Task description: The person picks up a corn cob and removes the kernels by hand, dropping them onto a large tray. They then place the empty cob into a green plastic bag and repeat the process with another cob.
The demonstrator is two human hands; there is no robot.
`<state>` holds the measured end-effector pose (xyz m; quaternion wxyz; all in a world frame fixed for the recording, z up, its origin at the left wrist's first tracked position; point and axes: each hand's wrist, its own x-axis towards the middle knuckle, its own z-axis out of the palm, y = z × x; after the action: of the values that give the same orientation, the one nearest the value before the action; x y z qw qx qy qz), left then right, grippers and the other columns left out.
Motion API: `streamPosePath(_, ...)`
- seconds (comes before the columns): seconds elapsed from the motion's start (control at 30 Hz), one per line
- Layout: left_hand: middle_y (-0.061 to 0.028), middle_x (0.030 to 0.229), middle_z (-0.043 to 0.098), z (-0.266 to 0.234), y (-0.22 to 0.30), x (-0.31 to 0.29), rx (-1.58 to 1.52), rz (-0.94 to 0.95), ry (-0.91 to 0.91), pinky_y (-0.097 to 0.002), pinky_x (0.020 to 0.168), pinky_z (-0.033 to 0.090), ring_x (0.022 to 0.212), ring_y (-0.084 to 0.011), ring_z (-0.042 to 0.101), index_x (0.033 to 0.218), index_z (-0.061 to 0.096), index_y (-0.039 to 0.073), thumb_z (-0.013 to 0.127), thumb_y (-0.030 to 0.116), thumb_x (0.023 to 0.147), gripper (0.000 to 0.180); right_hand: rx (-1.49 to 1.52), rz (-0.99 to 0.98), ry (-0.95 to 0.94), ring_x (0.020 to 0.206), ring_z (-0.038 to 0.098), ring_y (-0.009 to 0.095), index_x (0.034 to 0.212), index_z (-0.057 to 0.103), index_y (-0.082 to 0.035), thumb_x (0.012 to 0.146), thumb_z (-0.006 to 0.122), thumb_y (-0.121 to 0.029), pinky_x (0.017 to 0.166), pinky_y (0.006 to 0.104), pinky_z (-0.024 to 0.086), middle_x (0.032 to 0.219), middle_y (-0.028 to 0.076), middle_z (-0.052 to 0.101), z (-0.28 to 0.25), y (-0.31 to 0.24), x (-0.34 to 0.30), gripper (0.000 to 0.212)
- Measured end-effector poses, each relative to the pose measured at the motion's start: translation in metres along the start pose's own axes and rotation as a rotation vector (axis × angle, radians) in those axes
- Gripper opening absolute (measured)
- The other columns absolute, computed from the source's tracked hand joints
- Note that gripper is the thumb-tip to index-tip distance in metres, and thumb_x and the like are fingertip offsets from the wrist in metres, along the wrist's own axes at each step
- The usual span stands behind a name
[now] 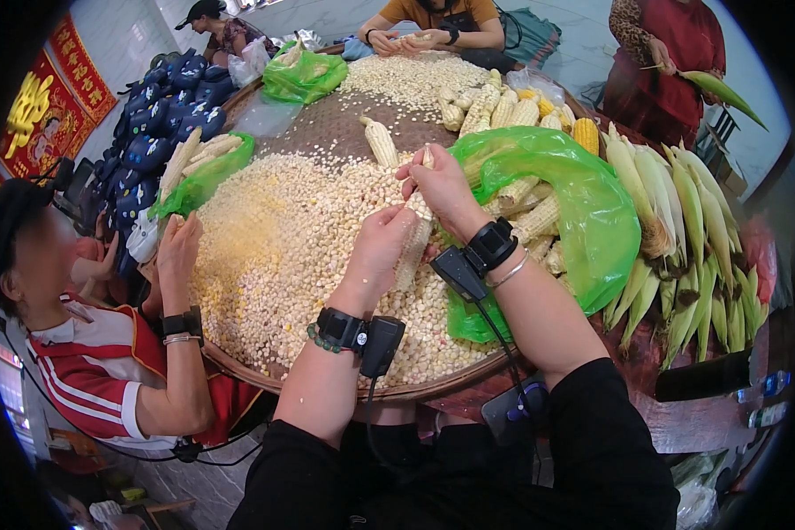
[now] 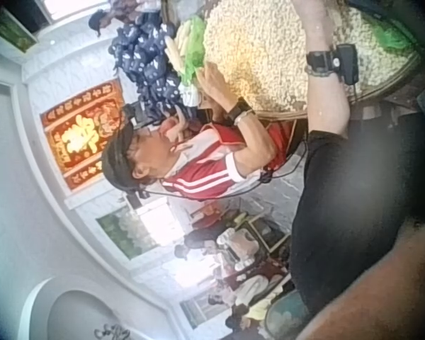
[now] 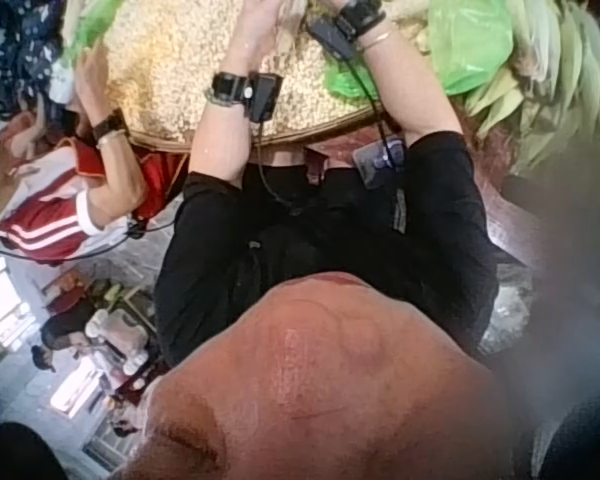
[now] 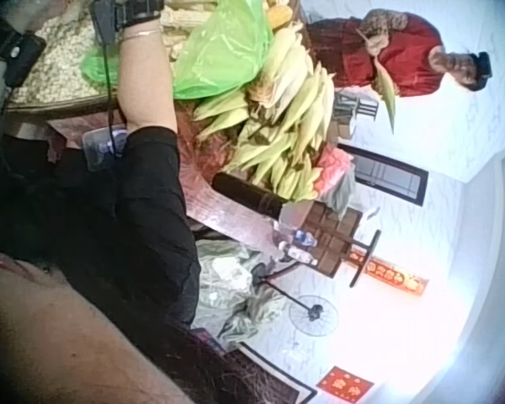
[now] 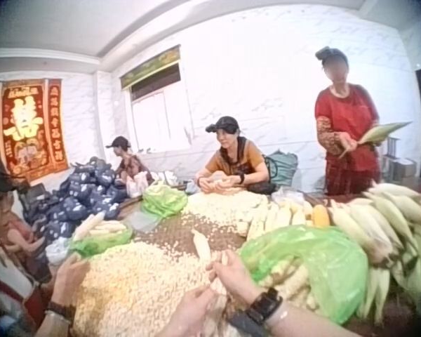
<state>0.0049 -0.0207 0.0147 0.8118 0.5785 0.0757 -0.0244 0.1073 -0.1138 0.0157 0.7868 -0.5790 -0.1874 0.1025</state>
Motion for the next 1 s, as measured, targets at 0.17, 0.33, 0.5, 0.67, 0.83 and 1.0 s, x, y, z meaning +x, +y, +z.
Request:
streamPosePath(0.17,-0.0070,0.073,0.056,0.000,-0.004,0.001,-0.053,0.017,0.036,-0.0307,0.052,0.052,0.056,-0.0173,0.058,0.087,0.052,-0.001,0.048,0.015,0.090,0.016,-0.011,0.010,0.000,0.055,0.057,0.016,0.085,0.041,-0.003,0.079,0.049,0.004,0.050,0.0273,0.044,0.079,0.013,0.060,0.001,0.003,0.000,0.013)
streamPosePath(0.33,-0.0065,0.077,0.053,-0.007,-0.003,0.003,-0.031,-0.057,-0.018,-0.0348,0.060,0.055,0.065,-0.0186,0.058,0.090,0.049,0.002,0.043,0.010,0.085,0.012,0.000,0.013,-0.010,0.056,0.057,0.016,0.086,0.041,-0.003,0.079,0.049,0.003,0.050,0.0275,0.044,0.081,0.014,0.060,0.002,-0.002,-0.001,0.012)
streamPosePath(0.5,-0.0103,0.076,0.058,0.006,0.009,-0.004,-0.234,-0.090,0.041,-0.0347,0.053,0.052,0.060,-0.0227,0.060,0.086,0.052,0.002,0.044,0.012,0.083,0.014,0.010,0.038,0.022,0.056,0.057,0.015,0.087,0.042,-0.003,0.079,0.049,0.002,0.050,0.0268,0.044,0.082,0.014,0.061,0.000,-0.003,-0.002,0.012)
streamPosePath(0.67,-0.0081,0.077,0.058,0.011,0.012,-0.006,-0.152,-0.105,0.131,-0.0334,0.054,0.052,0.062,-0.0184,0.058,0.088,0.055,0.002,0.049,0.021,0.088,0.019,-0.022,0.020,0.041,0.057,0.058,0.014,0.087,0.043,-0.003,0.079,0.049,0.002,0.051,0.0264,0.043,0.081,0.013,0.062,-0.005,0.001,0.002,0.011)
streamPosePath(0.83,-0.0011,0.080,0.056,0.007,0.007,-0.009,0.106,-0.040,0.076,-0.0267,0.059,0.042,0.067,-0.0123,0.052,0.087,0.059,0.007,0.055,0.025,0.085,0.019,-0.033,0.015,0.042,0.056,0.058,0.014,0.087,0.042,-0.003,0.079,0.050,0.002,0.051,0.0266,0.043,0.080,0.013,0.062,-0.002,0.002,0.001,0.012)
streamPosePath(1.0,-0.0015,0.075,0.054,0.003,-0.001,-0.003,0.048,-0.056,0.101,-0.0297,0.054,0.044,0.064,-0.0140,0.053,0.084,0.055,0.007,0.049,0.022,0.083,0.016,-0.020,0.013,0.017,0.055,0.057,0.016,0.087,0.041,-0.003,0.079,0.050,0.003,0.051,0.0272,0.043,0.081,0.014,0.061,0.003,0.004,-0.001,0.013)
